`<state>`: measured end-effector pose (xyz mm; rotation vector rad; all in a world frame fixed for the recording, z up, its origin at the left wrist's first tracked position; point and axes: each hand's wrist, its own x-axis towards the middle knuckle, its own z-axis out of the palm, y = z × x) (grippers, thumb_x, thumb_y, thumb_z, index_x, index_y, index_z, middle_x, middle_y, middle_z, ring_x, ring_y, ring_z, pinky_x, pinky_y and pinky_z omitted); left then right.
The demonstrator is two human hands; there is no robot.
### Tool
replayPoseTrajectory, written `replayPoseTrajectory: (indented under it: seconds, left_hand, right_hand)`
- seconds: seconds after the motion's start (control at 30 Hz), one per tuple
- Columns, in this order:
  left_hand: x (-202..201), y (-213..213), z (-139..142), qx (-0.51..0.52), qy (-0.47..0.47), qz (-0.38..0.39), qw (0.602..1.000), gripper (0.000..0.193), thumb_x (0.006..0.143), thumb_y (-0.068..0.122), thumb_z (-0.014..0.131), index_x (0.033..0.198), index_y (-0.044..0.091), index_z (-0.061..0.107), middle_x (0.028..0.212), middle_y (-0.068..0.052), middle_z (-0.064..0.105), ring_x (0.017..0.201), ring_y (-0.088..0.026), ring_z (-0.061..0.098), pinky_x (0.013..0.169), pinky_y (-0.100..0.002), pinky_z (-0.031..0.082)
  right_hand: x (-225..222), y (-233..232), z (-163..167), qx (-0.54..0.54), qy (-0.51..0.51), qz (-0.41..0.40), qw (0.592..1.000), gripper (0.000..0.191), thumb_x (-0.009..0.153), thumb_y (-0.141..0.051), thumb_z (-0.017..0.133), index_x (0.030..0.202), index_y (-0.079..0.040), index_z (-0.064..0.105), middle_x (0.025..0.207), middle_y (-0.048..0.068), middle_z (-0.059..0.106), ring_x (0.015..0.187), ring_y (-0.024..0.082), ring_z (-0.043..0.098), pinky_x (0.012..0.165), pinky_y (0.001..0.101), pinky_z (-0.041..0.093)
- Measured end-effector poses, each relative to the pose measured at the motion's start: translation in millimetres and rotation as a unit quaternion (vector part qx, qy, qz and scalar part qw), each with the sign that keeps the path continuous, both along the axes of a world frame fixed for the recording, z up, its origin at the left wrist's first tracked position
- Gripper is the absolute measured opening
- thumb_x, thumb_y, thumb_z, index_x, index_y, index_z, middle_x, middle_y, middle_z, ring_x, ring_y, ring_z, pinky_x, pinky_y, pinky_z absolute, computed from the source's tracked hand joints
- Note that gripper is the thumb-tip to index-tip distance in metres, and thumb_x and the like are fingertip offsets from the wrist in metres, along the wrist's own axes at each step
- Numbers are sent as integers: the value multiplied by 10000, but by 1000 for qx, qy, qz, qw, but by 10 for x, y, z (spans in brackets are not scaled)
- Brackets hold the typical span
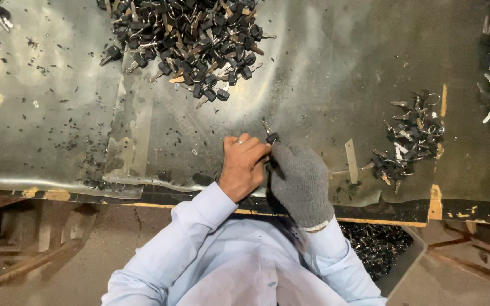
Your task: The person repeatedly picks up keys from a pile on a metal table, uses pliers to trim or adjust the key head, and places the finished keys into a separate pile. The process is repeated for multiple keys throughout the clip.
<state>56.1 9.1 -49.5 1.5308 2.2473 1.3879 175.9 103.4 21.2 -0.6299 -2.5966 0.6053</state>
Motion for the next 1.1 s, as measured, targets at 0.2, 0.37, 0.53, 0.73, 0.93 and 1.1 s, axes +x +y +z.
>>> replayPoseTrajectory:
  seconds: [0.2,0.37,0.53,0.73,0.93,1.1]
  left_hand:
    - [155,-105,-8,9,-2,66,998,472,856,-54,659,1314,49,621,963,-42,656,944,-259,598,876,-418,385]
    - [251,-299,35,32,117,-4,993,547,892,-55,682,1394,-20,467,1131,-138,667,888,-264,572,936,-469,408]
    - [220,-328,89,-4,73,20,997,363,884,0,692,1222,52,569,933,-68,597,918,-279,583,944,-444,422]
    - [161,-504,112,-36,156,-10,987,377,890,15,683,1260,-5,614,891,-91,566,894,-285,574,906,-441,432]
    - [231,-597,101,-27,131,-99,986,438,908,33,684,1318,-80,577,987,-137,608,863,-303,554,930,-450,454]
    - [225,-600,143,-74,170,-117,976,438,898,59,649,1326,-25,609,926,-119,594,858,-306,573,908,-446,462]
  right_hand:
    - [279,-147,-35,-51,86,-18,995,289,818,-109,771,1089,-41,697,891,138,677,809,328,656,713,426,525]
    - [232,-272,44,-41,87,-27,995,276,845,-65,754,1116,-30,711,942,129,707,854,339,675,755,420,533]
    - [220,68,220,-297,-27,42,953,250,835,-123,767,1082,-91,756,960,86,752,826,258,761,716,369,583]
    - [336,-242,102,-79,105,30,991,284,837,-138,752,1099,-40,703,1001,166,711,911,339,684,791,422,547]
    - [331,-251,69,-150,21,23,988,246,857,-128,760,1091,-53,735,952,138,700,892,346,678,758,415,531]
    - [723,-91,-172,-367,103,-45,923,333,891,-67,649,1210,15,698,1069,119,716,953,261,693,881,355,551]
